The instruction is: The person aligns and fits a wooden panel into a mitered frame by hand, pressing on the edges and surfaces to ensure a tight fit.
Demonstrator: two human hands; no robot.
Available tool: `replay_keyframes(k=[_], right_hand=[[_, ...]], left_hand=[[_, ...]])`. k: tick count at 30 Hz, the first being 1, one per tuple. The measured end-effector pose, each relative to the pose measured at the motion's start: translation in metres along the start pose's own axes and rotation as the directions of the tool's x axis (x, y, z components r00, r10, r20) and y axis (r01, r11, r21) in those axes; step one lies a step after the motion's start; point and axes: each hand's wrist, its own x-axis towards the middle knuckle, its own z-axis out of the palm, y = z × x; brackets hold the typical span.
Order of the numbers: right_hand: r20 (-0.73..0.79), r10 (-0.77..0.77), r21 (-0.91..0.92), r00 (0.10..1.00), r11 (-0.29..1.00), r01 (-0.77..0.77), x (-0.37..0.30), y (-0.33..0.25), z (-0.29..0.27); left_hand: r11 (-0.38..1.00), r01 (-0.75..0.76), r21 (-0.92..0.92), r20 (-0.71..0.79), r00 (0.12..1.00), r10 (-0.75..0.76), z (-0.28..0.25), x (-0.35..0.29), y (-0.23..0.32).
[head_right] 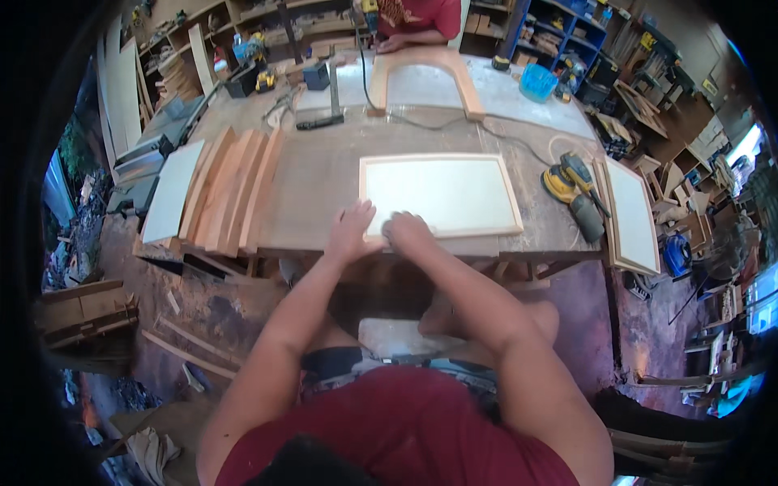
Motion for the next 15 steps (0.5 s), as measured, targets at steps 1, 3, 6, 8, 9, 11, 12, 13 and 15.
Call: replay_keyframes(k=[1, 3, 6, 8, 9, 11, 12, 13, 15], right_hand=[[-0.035, -0.044, -0.015, 0.998, 0.999, 0.044, 0.005, -0.011, 0.008], [-0.172, 0.003, 0.073, 0.985, 0.997, 0.01, 0.018, -0.032, 0.009], [0.007, -0.03, -0.041, 1.0, 0.999, 0.03, 0.012, -0.015, 0.004], [0.049, -0.019, -0.064, 0.999, 0.998, 0.022, 0.001, 0.013, -0.005], [0.017, -0.014, -0.029, 1.0, 0.999, 0.015, -0.009, 0.025, -0.009], [-0.043, -0.003, 0.067, 0.999, 0.998, 0.006, -0.027, 0.037, -0.017], [-0.113, 0.029, 0.152, 0.993, 0.988, -0.012, -0.034, 0.039, -0.02], [-0.112, 0.031, 0.151, 0.993, 0.988, -0.014, -0.032, 0.036, -0.017], [-0.089, 0.028, 0.129, 0.996, 0.992, -0.017, -0.019, 0.021, -0.005]], left_hand=[[0.999, 0.028, -0.018, 0.014, 1.0, -0.028, -0.002, 0.001, 0.003], [1.0, 0.013, 0.017, -0.045, 0.999, -0.012, -0.001, 0.008, -0.002], [1.0, -0.016, 0.015, -0.037, 0.999, 0.016, -0.003, 0.004, 0.001], [1.0, -0.018, 0.004, -0.045, 0.999, 0.019, -0.009, 0.005, -0.005], [0.997, -0.077, 0.022, -0.036, 0.996, 0.078, -0.01, 0.002, -0.014], [0.991, -0.128, 0.038, -0.025, 0.991, 0.129, -0.011, -0.002, -0.019], [0.992, -0.129, 0.013, -0.022, 0.991, 0.129, -0.011, 0.0, -0.015], [0.992, -0.129, -0.011, -0.019, 0.991, 0.129, -0.011, 0.001, -0.012], [0.991, -0.131, 0.003, -0.03, 0.991, 0.131, -0.01, 0.004, -0.008]])
